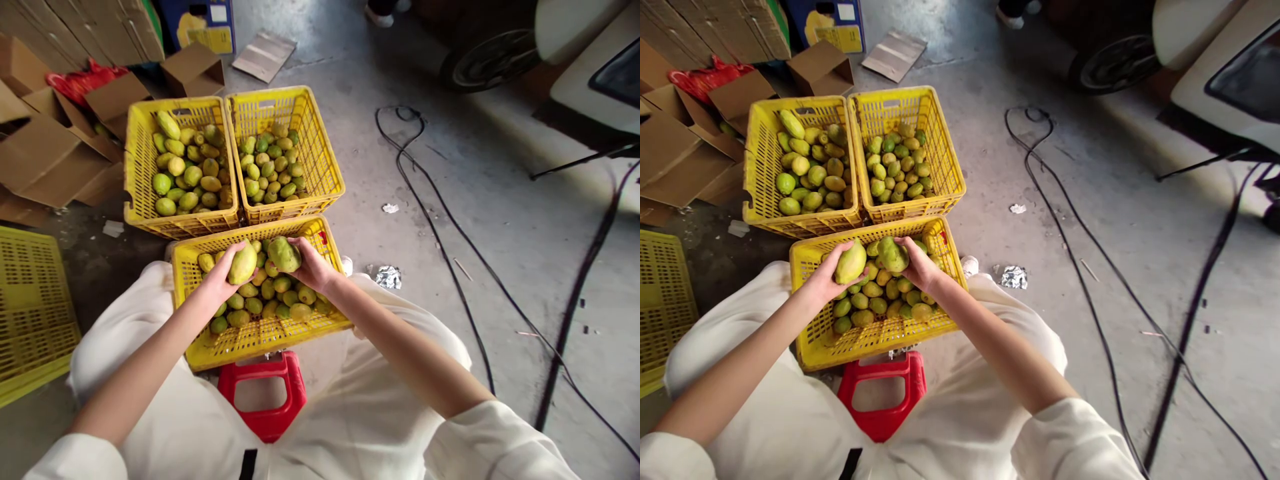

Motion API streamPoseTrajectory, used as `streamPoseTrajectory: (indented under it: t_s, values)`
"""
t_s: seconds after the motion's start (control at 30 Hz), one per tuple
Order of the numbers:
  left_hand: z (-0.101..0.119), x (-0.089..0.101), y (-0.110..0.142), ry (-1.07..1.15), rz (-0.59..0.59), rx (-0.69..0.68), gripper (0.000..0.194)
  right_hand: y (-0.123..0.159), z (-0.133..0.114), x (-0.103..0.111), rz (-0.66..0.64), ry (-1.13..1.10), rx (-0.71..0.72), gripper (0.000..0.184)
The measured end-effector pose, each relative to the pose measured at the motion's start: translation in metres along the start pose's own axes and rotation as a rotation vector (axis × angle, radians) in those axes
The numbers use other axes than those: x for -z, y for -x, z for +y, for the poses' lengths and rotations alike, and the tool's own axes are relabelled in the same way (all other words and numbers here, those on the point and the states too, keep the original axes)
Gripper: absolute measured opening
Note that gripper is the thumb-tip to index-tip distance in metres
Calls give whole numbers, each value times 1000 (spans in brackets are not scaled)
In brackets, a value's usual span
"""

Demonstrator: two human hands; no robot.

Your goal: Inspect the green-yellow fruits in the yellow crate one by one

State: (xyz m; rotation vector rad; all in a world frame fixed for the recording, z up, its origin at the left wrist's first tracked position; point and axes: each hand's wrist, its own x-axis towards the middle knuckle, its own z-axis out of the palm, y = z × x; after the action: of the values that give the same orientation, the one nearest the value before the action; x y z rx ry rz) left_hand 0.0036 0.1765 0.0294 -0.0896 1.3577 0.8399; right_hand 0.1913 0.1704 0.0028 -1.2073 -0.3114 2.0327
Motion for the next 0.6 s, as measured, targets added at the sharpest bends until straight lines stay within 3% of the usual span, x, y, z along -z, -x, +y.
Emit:
streamPoseTrajectory:
  t_s: [0.13,0.37,0.6]
  values:
    - [2,-1,1,-42,1,34,14,0,0,3,-6,22,-43,25]
    - [3,-5,6,-23,-28,113,27,1,6,5,-56,84,52,36]
    - [3,-2,4,26,-34,164,34,-1,3,1,56,1,-1,19]
